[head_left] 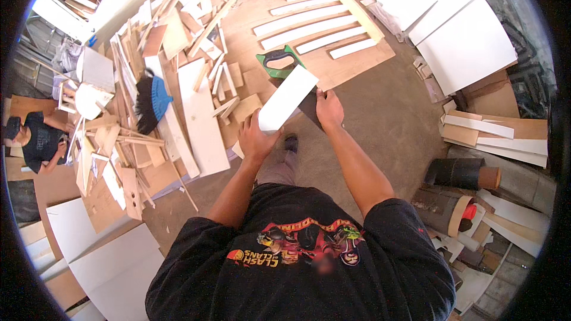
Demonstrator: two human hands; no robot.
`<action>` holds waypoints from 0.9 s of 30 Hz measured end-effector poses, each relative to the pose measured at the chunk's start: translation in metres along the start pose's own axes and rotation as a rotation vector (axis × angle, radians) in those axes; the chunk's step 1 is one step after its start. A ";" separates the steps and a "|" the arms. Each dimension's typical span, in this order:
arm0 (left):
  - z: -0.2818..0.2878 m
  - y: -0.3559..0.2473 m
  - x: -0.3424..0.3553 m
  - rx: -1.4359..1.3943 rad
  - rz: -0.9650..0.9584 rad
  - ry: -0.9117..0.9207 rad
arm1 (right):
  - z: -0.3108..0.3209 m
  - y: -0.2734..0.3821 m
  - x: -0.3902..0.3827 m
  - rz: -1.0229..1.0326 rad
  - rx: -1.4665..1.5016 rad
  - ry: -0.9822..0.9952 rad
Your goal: The person hammers a nail into a piece of wood, aligns several white boards on a wooden base, and then marks a white board with a pencil and cuts it with a hand saw.
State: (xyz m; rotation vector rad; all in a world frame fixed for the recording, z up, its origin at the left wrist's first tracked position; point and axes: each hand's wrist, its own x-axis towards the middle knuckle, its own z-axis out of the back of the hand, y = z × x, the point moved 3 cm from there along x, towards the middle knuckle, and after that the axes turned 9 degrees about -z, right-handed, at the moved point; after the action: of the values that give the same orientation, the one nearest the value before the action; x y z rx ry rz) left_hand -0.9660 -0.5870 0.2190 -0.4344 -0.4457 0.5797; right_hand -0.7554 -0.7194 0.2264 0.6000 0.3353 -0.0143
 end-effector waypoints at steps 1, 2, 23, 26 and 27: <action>-0.010 -0.005 0.011 -0.001 0.009 0.023 | 0.001 -0.002 0.017 -0.017 -0.012 0.010; -0.020 -0.010 0.022 -0.006 0.006 0.026 | 0.002 -0.005 0.033 -0.021 -0.014 0.005; -0.208 -0.146 0.218 0.062 0.260 -0.069 | 0.085 0.026 0.340 0.136 -0.137 0.213; -0.228 -0.167 0.223 0.013 0.388 -0.097 | 0.084 0.025 0.382 0.209 -0.128 0.258; -0.233 -0.175 0.224 0.011 0.446 -0.121 | 0.083 0.028 0.391 0.235 -0.138 0.285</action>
State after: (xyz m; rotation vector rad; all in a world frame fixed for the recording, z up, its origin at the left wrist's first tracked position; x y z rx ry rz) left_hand -0.6056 -0.6442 0.1787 -0.4934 -0.4638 1.0435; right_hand -0.3568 -0.7100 0.1837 0.5013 0.5359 0.3202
